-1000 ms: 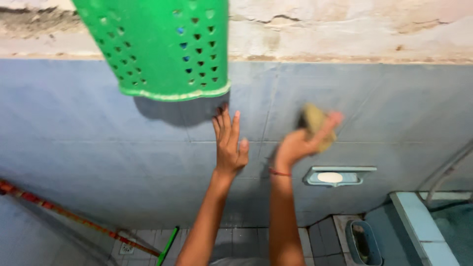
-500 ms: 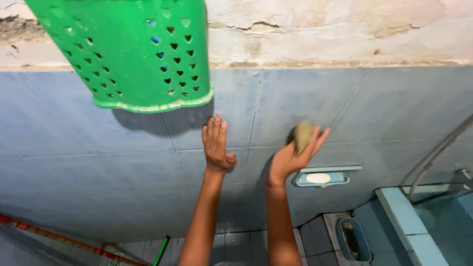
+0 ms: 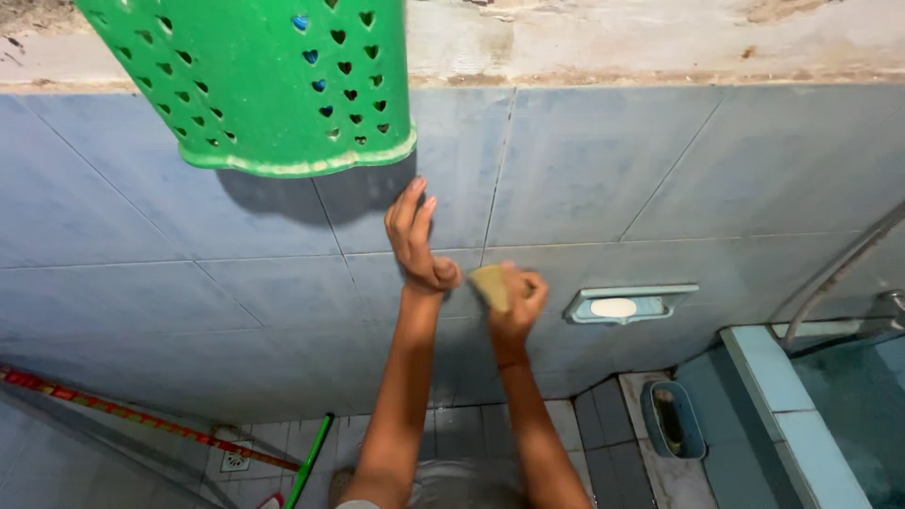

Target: The person wipes the tiled bathroom wall using a cloth, moving it repeatedly across different sections of the tiles.

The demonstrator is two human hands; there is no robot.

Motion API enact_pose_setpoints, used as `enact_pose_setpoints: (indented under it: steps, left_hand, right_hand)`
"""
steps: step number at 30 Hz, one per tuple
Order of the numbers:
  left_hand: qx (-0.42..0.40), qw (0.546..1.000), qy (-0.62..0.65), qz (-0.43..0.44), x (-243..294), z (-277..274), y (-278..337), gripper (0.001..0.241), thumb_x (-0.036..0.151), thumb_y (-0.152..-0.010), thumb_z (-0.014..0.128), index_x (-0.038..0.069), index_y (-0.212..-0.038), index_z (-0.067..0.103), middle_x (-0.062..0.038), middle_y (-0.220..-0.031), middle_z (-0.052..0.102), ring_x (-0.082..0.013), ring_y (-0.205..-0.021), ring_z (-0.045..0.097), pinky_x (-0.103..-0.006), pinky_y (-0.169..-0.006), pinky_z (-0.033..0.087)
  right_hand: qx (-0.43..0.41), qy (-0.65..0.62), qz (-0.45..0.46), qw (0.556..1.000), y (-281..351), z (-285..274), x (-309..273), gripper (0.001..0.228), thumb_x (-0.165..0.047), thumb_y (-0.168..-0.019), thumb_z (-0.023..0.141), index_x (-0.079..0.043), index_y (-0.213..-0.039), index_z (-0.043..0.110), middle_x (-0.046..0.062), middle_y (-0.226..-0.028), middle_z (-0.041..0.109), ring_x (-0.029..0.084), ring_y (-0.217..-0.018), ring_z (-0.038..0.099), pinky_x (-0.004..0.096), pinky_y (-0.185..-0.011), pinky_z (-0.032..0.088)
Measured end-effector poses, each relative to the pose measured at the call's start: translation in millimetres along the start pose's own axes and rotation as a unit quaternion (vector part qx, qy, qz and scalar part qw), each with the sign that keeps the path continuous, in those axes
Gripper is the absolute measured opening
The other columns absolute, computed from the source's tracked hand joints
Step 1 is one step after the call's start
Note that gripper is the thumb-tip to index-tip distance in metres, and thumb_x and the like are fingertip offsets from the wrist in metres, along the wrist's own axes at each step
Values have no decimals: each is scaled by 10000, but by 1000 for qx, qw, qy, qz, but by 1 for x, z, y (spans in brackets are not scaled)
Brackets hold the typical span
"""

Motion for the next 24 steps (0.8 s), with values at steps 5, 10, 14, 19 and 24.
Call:
enact_pose_setpoints:
  steps: [5, 10, 14, 19, 24]
  left_hand:
    - [12, 997, -69, -13, -14, 9, 3, 633, 475, -1093, 239, -16, -1301, 581, -243, -1327, 599, -397, -1196, 602, -481, -1064, 464]
    - [29, 998, -33, -34, -22, 6, 8, 671, 504, -1098, 246, -58, -1284, 561, -262, -1318, 601, -405, -1220, 606, -471, -1077, 512]
    - [52, 997, 9, -61, -26, 0, 6, 707, 534, -1092, 240, -62, -1286, 567, -275, -1289, 628, -428, -1220, 638, -477, -1075, 552]
    - [23, 998, 1, -59, -24, -6, 3, 714, 531, -1098, 253, -78, -1257, 590, -299, -1298, 624, -440, -1223, 644, -481, -1078, 557]
    - [12, 999, -2, -35, -24, -6, -1, 719, 512, -1102, 230, -85, -1242, 607, -285, -1305, 617, -433, -1238, 640, -482, -1092, 551]
  right_hand:
    - [221, -126, 153, 955, -97, -42, 10, 413, 97, -908, 641, -16, -1279, 498, 132, -1259, 533, 283, -1201, 555, 411, -1111, 450]
    - [199, -98, 21, 975, -163, -23, -84, 374, 86, -862, 693, -30, -1201, 586, 127, -1296, 523, 310, -1231, 545, 408, -1110, 452]
    - [73, -9, -100, 992, -109, 6, -99, 458, -65, -760, 784, -45, -1206, 681, 189, -1351, 506, 400, -1261, 508, 516, -1101, 417]
    - [21, 39, -115, 992, -26, 9, -52, 413, 1, -803, 742, -70, -1209, 717, 207, -1377, 480, 408, -1268, 508, 521, -1098, 440]
    - [115, -7, 36, 993, -71, -13, -39, 588, 152, -824, 665, -39, -1380, 681, 143, -1300, 462, 336, -1222, 538, 430, -1063, 509]
Point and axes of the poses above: each hand's wrist, its own y-axis away from the middle knuckle, its own z-axis out of the palm, x = y × z, the point moved 10 cm from there along -y, towards the middle knuckle
